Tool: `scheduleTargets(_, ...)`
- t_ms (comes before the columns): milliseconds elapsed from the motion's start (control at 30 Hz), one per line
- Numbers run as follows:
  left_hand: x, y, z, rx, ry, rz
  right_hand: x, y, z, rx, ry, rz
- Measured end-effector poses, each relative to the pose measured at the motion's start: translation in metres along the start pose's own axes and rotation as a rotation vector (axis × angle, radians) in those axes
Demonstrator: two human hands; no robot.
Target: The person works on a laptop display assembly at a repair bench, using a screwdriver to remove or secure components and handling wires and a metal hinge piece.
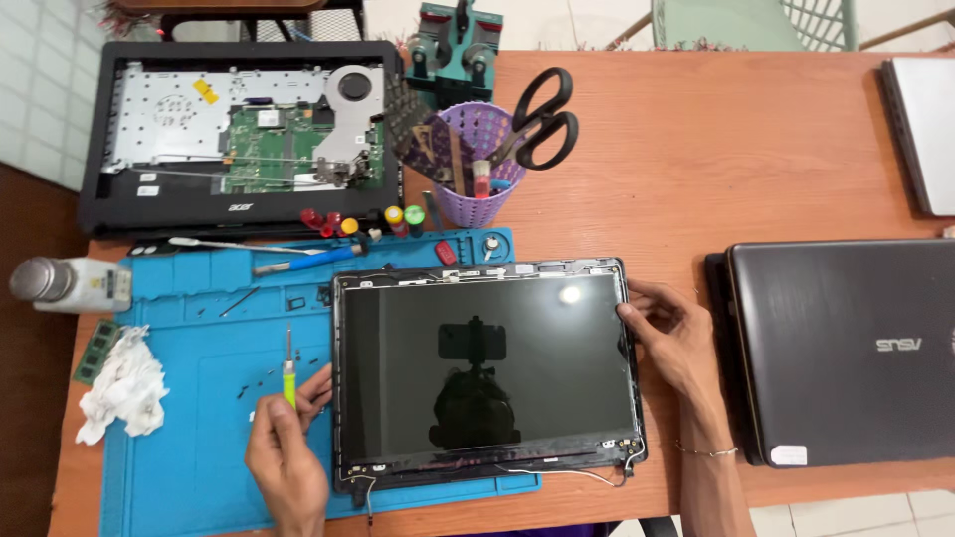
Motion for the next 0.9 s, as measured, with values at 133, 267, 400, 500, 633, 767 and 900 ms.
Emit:
scheduleTargets(133,0.004,-0.003,0.005,0.019,-0.004,0.006,-0.001,-0.001,-0.004,-0.032,0.022,0.019)
scheduleTargets(267,0.005,-0.006,0.010,-0.006,-0.026,-0.008,0.000,-0.001,-0.008,-0.022,0.066,0.030)
scheduleTargets(400,0.006,-0.009,0.017,0.071,-0.018,-0.021,-0.003,-0.006,-0.020,-0.136,0.098,0.047)
scheduleTargets(500,0.007,-0.013,0.024,0.099,-0.020,-0.045,-0.005,-0.005,-0.025,-0.113,0.086,0.075)
scheduleTargets(633,0.008,-0.017,0.029,0.090,-0.039,-0.029,-0.006,-0.008,-0.029,-0.096,0.108,0.069)
scheduleTargets(767,0.003,-0.017,0.032,0.173,-0.080,0.031,-0.007,-0.008,-0.031,-0.108,0.116,0.063)
scheduleTargets(900,0.000,-0.020,0.035,0.168,-0.125,0.056,-0.007,-0.008,-0.037,-0.063,0.130,0.053)
Point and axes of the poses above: each hand's wrist, its own x-axis towards the middle knuckle, its own y-axis out of the back of the hand, z = x × y, the point moved 10 cm from there along x, towards the middle knuckle, and after that the axes turned 9 degrees about y, right-handed, at the moved point
